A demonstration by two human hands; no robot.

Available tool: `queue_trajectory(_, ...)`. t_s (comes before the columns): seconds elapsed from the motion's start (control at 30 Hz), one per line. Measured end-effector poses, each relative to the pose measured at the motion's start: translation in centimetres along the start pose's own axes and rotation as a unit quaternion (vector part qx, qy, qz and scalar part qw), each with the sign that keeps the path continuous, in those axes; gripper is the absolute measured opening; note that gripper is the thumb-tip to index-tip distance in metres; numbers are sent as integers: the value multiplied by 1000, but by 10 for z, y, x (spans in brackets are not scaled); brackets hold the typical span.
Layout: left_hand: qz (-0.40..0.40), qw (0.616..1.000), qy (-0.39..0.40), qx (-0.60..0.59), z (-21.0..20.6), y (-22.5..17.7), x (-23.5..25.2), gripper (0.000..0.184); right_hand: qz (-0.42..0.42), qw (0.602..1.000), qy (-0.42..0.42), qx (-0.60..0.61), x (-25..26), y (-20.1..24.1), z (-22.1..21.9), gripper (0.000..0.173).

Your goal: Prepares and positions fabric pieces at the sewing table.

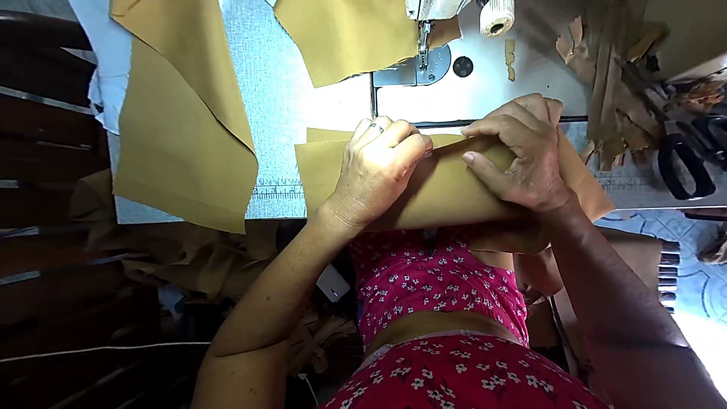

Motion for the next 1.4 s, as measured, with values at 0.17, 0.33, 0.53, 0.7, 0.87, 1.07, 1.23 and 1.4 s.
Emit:
queue_trajectory(0.17,-38,999,-15,17,4,-11,1,14,8,1000,12,3,2,1,-2,43)
queue_trajectory(0.33,-22,999,-14,-25,4,-9,4,15,-33,998,48,-27,4,0,2,32)
queue_trajectory(0.53,-5,997,6,-78,3,-5,10,17,-83,994,65,-20,-4,2,3,28)
queue_trajectory(0.7,40,992,109,-46,3,10,6,24,-99,992,69,-40,-12,8,4,34)
queue_trajectory(0.87,249,919,268,-145,38,72,-21,23,-145,989,21,-22,-23,2,8,27)
queue_trajectory(1.07,485,708,-49,-510,60,90,-87,18,-195,980,-29,-1,-36,-7,6,21)
queue_trajectory(1.23,511,682,-39,-521,55,63,-122,15,-206,978,-34,1,-37,-7,8,22)
queue_trajectory(1.4,508,735,-107,-436,60,63,-127,21,-199,979,-44,9,-33,-8,10,22)
Point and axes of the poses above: each hand's wrist, its own x-axis towards the middle knuckle, its own z-axis out of the back of the hand, y = z × x, the point moved 9 cm from there along x, towards the middle knuckle, and after that the axes turned 7 degrees about -x, right-handed, at the moved point
